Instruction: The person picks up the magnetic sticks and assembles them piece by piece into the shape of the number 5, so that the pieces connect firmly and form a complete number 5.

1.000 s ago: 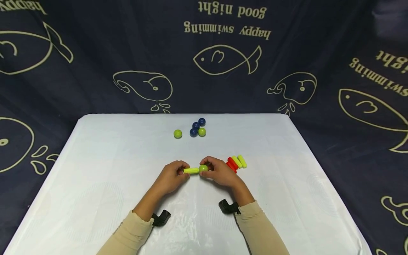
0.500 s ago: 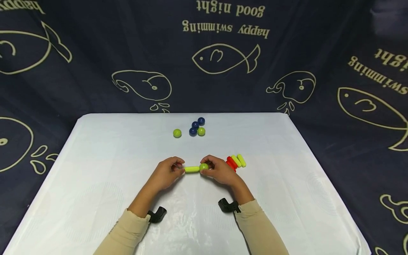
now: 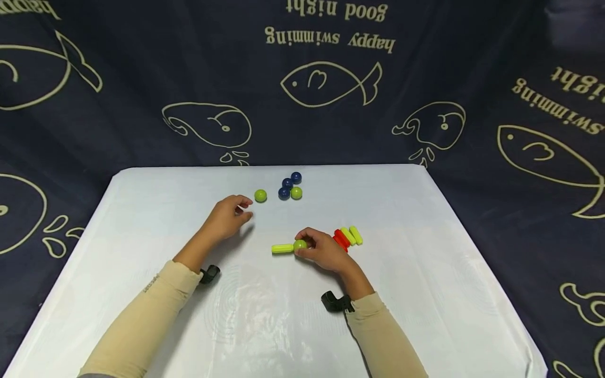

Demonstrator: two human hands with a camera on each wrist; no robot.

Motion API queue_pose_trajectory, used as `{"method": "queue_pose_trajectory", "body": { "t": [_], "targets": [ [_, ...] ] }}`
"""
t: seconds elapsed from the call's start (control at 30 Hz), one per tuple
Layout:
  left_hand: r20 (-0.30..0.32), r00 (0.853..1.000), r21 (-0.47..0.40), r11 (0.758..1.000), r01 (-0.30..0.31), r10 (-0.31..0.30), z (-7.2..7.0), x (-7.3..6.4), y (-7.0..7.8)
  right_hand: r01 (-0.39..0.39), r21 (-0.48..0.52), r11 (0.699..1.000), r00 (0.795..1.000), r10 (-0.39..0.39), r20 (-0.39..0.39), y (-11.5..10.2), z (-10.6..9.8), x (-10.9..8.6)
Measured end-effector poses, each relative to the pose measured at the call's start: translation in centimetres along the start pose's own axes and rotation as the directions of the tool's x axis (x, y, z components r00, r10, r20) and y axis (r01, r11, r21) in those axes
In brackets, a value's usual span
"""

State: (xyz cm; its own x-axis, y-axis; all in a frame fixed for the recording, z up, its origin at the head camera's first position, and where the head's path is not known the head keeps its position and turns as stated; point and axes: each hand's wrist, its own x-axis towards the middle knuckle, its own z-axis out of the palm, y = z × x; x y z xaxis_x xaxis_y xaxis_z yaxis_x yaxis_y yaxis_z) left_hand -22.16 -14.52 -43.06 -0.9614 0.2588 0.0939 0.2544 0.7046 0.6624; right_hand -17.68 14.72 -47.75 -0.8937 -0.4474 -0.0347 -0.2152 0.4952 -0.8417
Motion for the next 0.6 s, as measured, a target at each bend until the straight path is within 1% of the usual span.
{"method": "queue_pose_trajectory", "body": {
  "t": [0.1,0.17,0.3,0.43,0.53,0.6],
  "targets": [
    [0.009,1.0,0.004,1.0,0.015,-0.016,-0.5,1.8,-0.6,-0.003,0.005,1.0,1.0,0.003,-0.002,-0.1,-0.1,-0.1],
    [0.018,1.0,0.004,1.0,0.023,-0.023,-0.6,2.8,-1.0,-0.002,0.009,1.0,1.0,0.002,0.003,-0.1,-0.1,-0.1],
    [0.045,0.998,-0.007,0.999,0.038,-0.038,-0.1,4.5,-1.6,0.002,0.014,1.0,1.0,-0.002,0.008,-0.1,-0.2,-0.1],
    [0.066,0.995,-0.04,0.996,0.077,-0.074,0.8,5.7,-2.0,-0.004,0.022,1.0,1.0,0.003,0.01,-0.2,-0.3,-0.1],
    [0.085,0.99,-0.064,0.991,0.117,-0.111,1.5,6.3,-2.4,-0.014,0.027,1.0,1.0,0.014,0.011,-0.1,-0.2,-0.1],
    [0.094,0.987,-0.066,0.989,0.135,-0.129,1.9,6.6,-2.5,-0.016,0.03,0.999,1.0,0.016,0.011,-0.1,-0.2,-0.2]
  ]
}}
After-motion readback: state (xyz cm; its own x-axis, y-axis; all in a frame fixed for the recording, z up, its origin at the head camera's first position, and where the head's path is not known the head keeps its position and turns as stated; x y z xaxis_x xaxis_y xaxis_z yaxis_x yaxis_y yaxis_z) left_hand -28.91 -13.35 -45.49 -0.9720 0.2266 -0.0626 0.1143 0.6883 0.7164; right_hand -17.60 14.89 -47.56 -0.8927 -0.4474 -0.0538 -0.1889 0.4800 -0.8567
